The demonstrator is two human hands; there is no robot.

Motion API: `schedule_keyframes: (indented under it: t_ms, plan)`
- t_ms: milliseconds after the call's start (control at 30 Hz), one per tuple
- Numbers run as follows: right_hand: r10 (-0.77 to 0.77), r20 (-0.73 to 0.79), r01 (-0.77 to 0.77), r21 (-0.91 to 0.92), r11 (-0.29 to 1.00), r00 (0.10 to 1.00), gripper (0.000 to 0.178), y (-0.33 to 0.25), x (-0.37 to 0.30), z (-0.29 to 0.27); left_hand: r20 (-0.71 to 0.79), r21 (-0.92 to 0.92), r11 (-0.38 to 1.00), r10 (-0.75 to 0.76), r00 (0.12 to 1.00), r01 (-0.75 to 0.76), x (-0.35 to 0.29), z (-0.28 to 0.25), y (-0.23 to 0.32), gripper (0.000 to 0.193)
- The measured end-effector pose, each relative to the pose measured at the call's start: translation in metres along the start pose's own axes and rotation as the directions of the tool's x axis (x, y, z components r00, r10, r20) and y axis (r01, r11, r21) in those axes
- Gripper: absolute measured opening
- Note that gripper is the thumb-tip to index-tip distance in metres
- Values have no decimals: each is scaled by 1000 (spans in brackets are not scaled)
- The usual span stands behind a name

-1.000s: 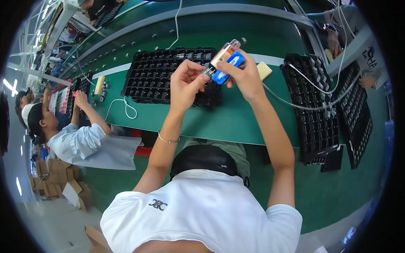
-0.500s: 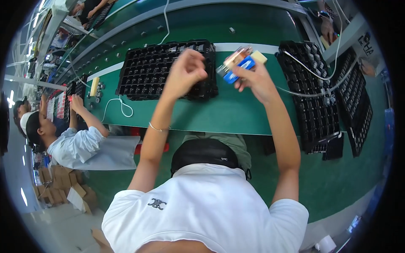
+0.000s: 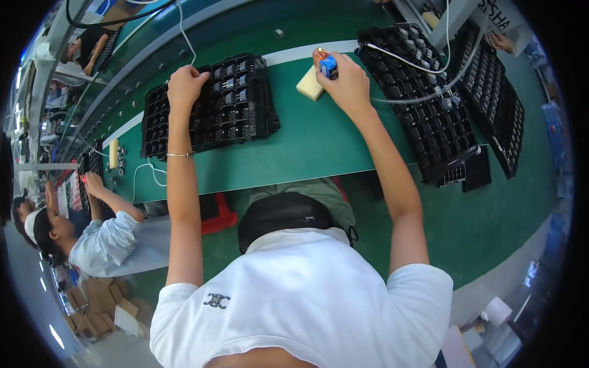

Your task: The person assembles small silver electronic components onto a circuit board by picking them from a component tray and placing them onto the device held in an assembly jig.

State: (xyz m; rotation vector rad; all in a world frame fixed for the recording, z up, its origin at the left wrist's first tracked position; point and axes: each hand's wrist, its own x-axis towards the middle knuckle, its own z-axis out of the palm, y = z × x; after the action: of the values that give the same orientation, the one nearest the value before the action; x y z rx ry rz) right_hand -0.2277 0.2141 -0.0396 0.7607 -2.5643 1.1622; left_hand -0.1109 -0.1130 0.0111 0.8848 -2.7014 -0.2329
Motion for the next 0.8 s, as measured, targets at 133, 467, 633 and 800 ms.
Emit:
schedule_keyframes:
  t_ms: [133, 467, 633, 800]
  plan:
    - [-2, -15, 2, 10, 1000, 1000, 41, 5, -3, 2, -57, -125, 992, 22, 998, -29, -3, 10, -5, 27]
    - [-10, -32, 10, -15, 1000, 999, 43, 15, 4, 6, 67, -920, 389, 34, 997, 49, -22, -14, 20, 11]
    - [-75, -44, 76, 34, 997, 996, 51, 0, 21, 17, 63, -990, -130, -4, 998, 62, -42, -27, 23, 10]
    - [32, 23, -31, -42, 999, 999, 58, 28, 80, 46, 193, -948, -260, -23, 981, 181, -74, -18, 40, 18]
